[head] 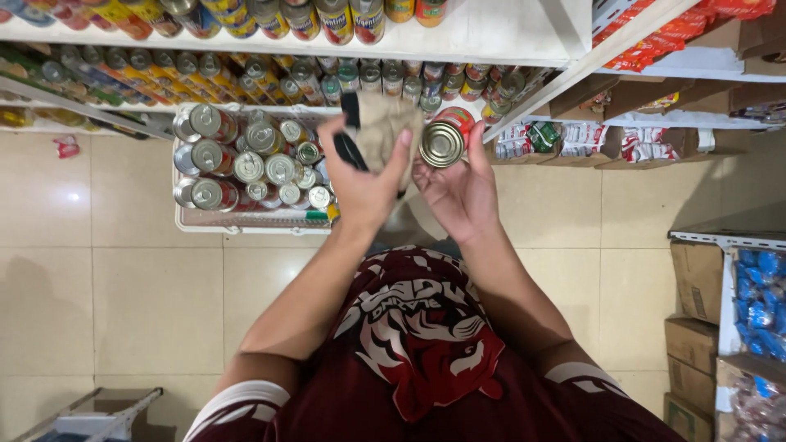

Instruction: Wiping canned goods with a cloth and placing them on a shelf.

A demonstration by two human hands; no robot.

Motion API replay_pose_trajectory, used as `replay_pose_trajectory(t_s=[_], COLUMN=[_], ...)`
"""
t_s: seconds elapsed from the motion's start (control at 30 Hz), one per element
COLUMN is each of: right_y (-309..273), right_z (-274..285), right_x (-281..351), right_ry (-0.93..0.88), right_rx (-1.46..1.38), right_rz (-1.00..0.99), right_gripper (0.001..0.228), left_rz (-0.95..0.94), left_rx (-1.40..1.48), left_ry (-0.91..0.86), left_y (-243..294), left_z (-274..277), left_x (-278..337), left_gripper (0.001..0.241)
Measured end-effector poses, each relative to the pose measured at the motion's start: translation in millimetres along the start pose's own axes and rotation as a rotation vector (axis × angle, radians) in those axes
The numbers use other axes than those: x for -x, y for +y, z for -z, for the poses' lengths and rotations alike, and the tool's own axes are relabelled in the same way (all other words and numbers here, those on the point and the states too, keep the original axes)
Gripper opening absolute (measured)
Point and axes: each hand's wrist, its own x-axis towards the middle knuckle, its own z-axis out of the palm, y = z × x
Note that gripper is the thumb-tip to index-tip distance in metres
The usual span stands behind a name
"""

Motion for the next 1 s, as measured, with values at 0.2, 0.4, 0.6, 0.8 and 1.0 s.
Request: replay_pose_trajectory(t_s=[0.2,0.4,0.6,0.8,1.0], right_y=[0,-1,1,-6,0], right_z=[37,8,16,-7,21], right_x=[-13,-13,-13,-9,-23], right_ry=[0.000,0.055,0.007,-0.073,-0.157], right_rx=[-0.025,0.041,-0.076,-0.096,-0.044], right_rz=[-0.019,0.028,0.023,0.081,0.044], right_gripper=[0.065,0.061,0.047,0.059,0.065], left_rz=[-0.366,-0.545,-0.436,-0.236,-0.251], left_rx=[-0.257,-0.180,-0.243,-0.274,-0.147], left_ry=[-0.185,-0.291,-0.087,-0.045,-0.209], left_y=[-5,-32,10,25,16], left_z=[6,3,6,8,7], left_x=[18,13,-11,-1,14], left_gripper=[0.066,0.064,0.065,0.067,0.061])
